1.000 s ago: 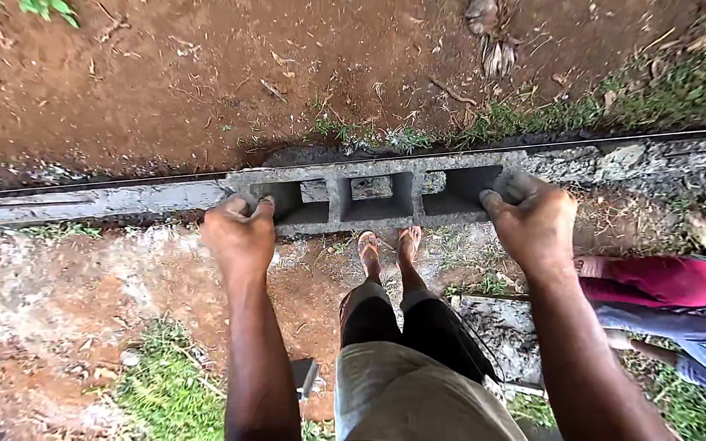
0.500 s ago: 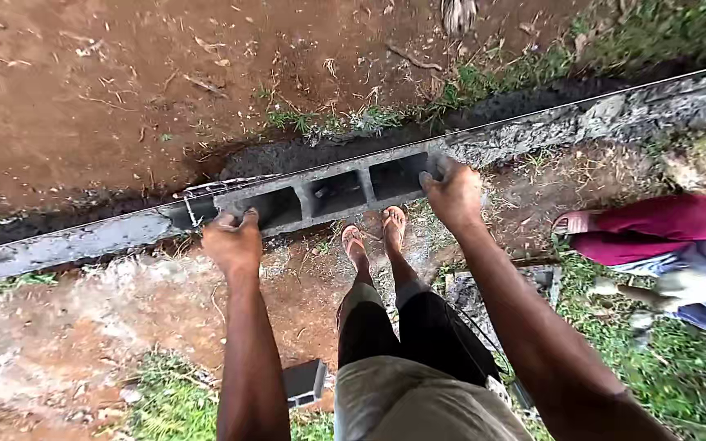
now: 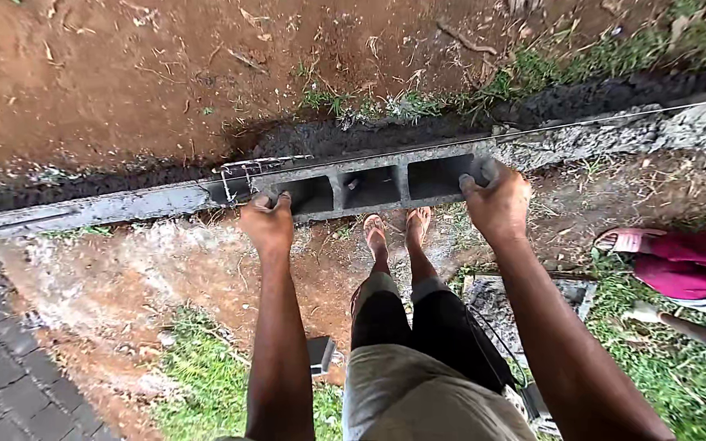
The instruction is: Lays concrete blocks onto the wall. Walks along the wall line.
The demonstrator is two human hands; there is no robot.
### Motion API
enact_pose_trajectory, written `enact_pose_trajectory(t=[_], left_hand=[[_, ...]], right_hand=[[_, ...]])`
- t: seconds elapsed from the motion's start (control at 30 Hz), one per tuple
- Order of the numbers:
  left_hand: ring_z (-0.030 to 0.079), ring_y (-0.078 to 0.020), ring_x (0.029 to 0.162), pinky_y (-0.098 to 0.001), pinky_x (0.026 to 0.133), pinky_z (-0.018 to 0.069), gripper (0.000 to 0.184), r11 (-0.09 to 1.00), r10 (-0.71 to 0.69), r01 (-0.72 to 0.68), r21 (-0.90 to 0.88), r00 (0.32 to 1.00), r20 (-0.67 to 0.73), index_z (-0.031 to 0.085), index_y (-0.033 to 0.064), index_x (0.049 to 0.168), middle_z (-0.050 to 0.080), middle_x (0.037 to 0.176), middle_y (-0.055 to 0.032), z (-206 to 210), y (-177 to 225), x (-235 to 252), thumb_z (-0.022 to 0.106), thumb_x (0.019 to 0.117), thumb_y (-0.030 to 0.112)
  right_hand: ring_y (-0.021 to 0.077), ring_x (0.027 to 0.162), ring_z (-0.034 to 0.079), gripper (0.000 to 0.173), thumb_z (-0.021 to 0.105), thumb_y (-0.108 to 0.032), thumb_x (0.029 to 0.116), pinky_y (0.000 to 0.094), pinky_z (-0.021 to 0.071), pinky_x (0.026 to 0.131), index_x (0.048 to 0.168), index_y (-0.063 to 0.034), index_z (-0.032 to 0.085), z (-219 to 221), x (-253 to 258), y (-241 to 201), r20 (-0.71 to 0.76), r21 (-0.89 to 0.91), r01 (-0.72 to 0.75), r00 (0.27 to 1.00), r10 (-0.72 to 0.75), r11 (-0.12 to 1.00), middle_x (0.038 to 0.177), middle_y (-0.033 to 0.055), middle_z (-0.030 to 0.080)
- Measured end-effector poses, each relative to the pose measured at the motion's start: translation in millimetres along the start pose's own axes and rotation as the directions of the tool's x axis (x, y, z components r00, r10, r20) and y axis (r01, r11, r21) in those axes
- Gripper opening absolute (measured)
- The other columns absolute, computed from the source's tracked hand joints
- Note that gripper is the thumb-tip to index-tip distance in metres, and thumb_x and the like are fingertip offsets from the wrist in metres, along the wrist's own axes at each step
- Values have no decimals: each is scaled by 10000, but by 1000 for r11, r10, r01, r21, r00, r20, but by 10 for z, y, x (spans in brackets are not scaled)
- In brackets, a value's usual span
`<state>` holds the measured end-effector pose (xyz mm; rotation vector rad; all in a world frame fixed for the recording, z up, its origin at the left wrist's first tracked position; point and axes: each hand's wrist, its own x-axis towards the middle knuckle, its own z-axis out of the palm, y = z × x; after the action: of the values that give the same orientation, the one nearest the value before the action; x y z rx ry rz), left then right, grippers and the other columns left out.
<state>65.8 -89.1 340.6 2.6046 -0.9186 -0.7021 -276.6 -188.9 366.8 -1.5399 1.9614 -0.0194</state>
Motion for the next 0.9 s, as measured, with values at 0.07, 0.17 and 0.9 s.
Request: enact_pose_trajectory(t=[0.07,0.17,0.9], left_hand=[[650,-287,761,-576,749,489,308,1000,-22,22,10,1000,-6,681,30,796,671,767,-129,5,60,-44,723,940,299],[686,-302,805,-601,775,507,300,999,-25,25,24,1000,3,715,42,830,707,811,-142,16,80,-50,716,944,318],[646,-370,726,-637,689,473,312,994,-61,59,93,998,18,678,27,794,665,755,-180,49,148,-49,727,953,290]], right_hand=[[436,802,676,247,651,-290,978,683,481,689,1014,-50,698,-23,-7,35,5,4,7,1000,-7,1000,836,203,689],[453,801,667,234,649,-253,999,692,470,678,1040,-26,692,-68,-24,35,9,29,22,1000,-22,999,856,227,684],[410,762,659,212,677,-251,995,650,486,695,972,-40,673,2,96,-17,46,-60,-45,998,48,997,775,182,659]])
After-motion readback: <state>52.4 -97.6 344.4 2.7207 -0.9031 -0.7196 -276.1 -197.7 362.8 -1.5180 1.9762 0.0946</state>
